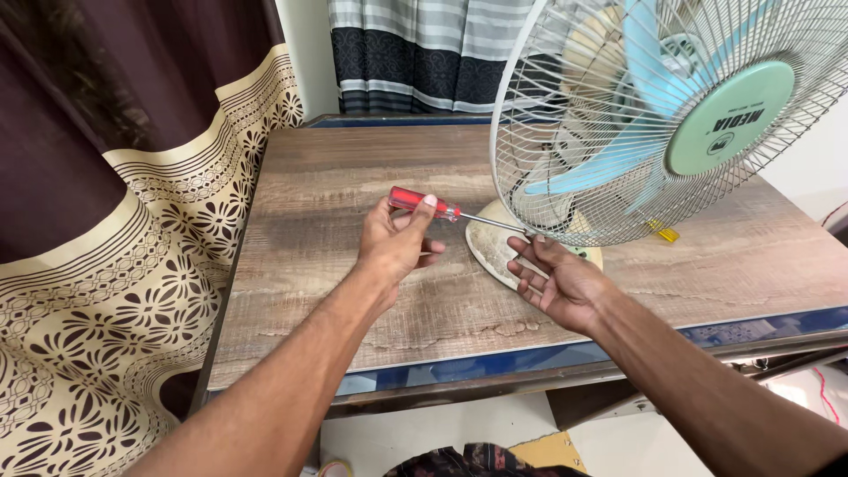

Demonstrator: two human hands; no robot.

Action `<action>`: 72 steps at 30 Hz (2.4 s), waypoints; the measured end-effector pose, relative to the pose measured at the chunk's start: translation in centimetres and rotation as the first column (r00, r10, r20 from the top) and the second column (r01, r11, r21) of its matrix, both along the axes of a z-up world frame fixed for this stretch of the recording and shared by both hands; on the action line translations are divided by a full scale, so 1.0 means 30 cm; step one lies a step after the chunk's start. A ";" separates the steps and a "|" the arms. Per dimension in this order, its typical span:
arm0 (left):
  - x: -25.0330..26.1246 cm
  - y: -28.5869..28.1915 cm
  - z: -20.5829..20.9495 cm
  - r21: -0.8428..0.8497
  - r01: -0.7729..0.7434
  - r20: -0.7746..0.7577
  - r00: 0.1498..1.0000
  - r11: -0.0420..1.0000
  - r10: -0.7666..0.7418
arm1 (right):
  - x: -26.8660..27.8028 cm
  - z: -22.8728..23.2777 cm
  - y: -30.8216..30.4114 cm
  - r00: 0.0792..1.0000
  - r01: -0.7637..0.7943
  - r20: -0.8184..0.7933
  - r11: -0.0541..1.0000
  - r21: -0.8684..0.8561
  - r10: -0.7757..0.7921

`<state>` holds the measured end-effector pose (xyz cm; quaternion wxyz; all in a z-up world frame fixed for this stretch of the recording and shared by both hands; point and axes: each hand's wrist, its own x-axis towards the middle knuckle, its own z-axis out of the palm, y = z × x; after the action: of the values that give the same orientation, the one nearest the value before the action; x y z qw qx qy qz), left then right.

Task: The person removes the front grill of a table fan by hand, then uses a screwdriver to loosen a screw on the fan's base. They then remove the fan blade by unscrewing the central nut. The video ends with the fan partially disassembled.

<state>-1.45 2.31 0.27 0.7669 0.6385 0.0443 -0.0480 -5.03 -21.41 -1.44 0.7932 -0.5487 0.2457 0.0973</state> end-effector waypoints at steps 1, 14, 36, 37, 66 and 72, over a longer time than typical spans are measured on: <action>0.001 -0.005 0.000 0.004 -0.020 0.013 1.000 1.000 0.020 | 0.001 -0.001 -0.001 1.000 0.000 -0.005 1.000 -0.002 0.000; 0.005 -0.088 -0.010 -0.140 -0.241 -0.084 0.969 0.960 0.231 | 0.013 -0.029 -0.024 0.999 -0.053 0.012 0.999 -0.001 0.053; 0.000 -0.069 -0.006 -0.245 -0.023 -0.029 0.999 0.969 0.017 | 0.009 -0.018 -0.068 0.993 -0.117 -0.039 0.990 -0.074 0.114; -0.006 -0.070 -0.012 -0.233 -0.023 -0.031 0.999 0.972 0.016 | 0.010 -0.018 -0.069 0.992 -0.125 -0.041 0.989 -0.073 0.122; -0.023 -0.161 -0.006 -0.050 -0.364 -0.110 0.927 0.930 0.357 | 0.045 -0.038 -0.104 0.968 -0.253 0.012 0.965 0.068 0.252; -0.037 -0.106 -0.002 -0.168 -0.212 -0.131 0.973 0.963 0.192 | 0.054 -0.088 -0.106 0.998 -0.063 0.012 0.990 0.124 0.063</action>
<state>-2.56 -0.88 0.19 0.8189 0.5544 0.1482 -0.0094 -3.42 -24.59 -4.07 0.8232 -0.5062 0.2187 0.1353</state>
